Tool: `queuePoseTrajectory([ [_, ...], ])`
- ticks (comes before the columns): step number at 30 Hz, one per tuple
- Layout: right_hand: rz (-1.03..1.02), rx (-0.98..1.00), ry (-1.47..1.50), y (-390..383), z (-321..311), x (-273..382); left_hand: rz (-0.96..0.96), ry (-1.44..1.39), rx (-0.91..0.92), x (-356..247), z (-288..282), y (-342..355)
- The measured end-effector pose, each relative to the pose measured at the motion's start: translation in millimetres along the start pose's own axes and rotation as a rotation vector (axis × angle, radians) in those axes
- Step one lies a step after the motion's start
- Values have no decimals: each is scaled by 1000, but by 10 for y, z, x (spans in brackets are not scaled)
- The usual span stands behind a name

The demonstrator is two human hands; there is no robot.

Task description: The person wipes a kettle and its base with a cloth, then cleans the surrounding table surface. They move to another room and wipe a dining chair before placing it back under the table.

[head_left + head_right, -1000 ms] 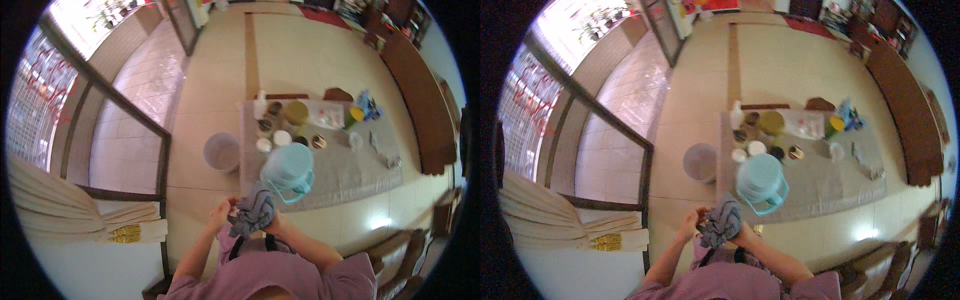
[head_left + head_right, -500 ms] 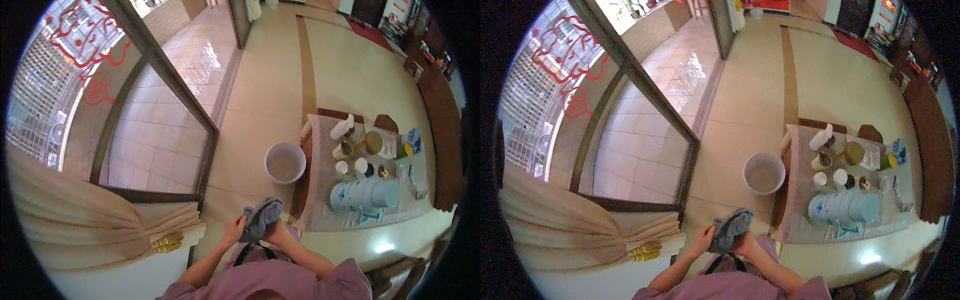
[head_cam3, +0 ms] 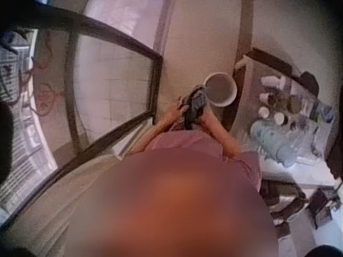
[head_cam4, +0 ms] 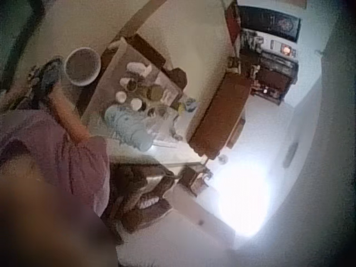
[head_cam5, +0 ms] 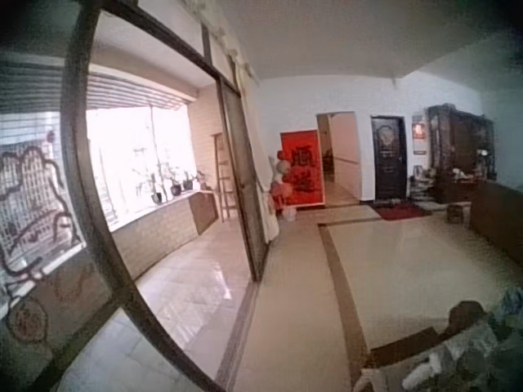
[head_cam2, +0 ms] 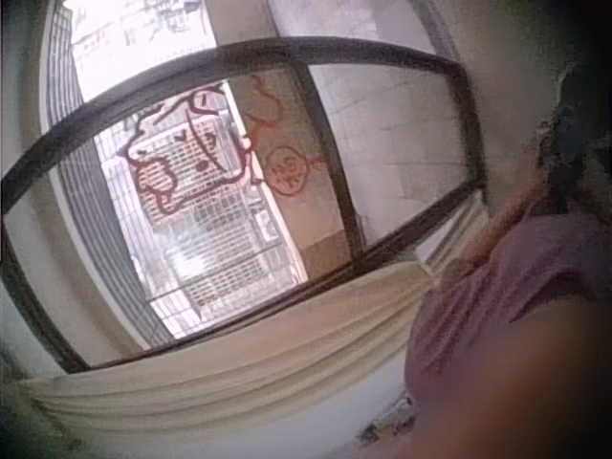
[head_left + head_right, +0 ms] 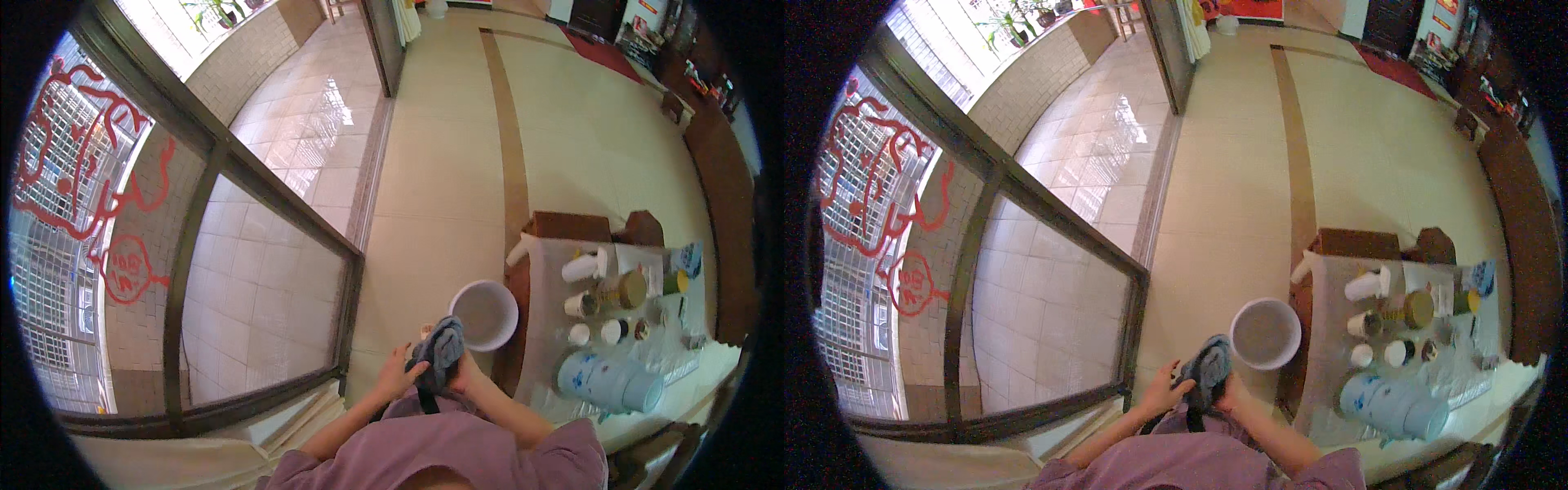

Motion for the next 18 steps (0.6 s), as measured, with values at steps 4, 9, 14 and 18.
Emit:
queuePoseTrajectory([
  [4,-276,-239,-919,377,373,732,81,-161,-286,-108,-774,572],
  [9,-740,-454,-1753,904,876,1663,4,-450,-642,-322,-1730,1176],
  [14,-825,-268,-1419,1346,1288,2335,264,-244,-923,-523,-2417,1685],
  [18,-698,-245,-1107,1585,1512,2831,237,-359,-1033,-558,-2813,2164],
])
Point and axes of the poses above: each hand's wrist, its own y-axis towards the middle knuckle, its own z-axis out of the palm, x = y × z, the point moved 2 cm from there along y, towards the middle knuckle, and after that the axes turned 12 degrees about -y, right-handed, at the moved point
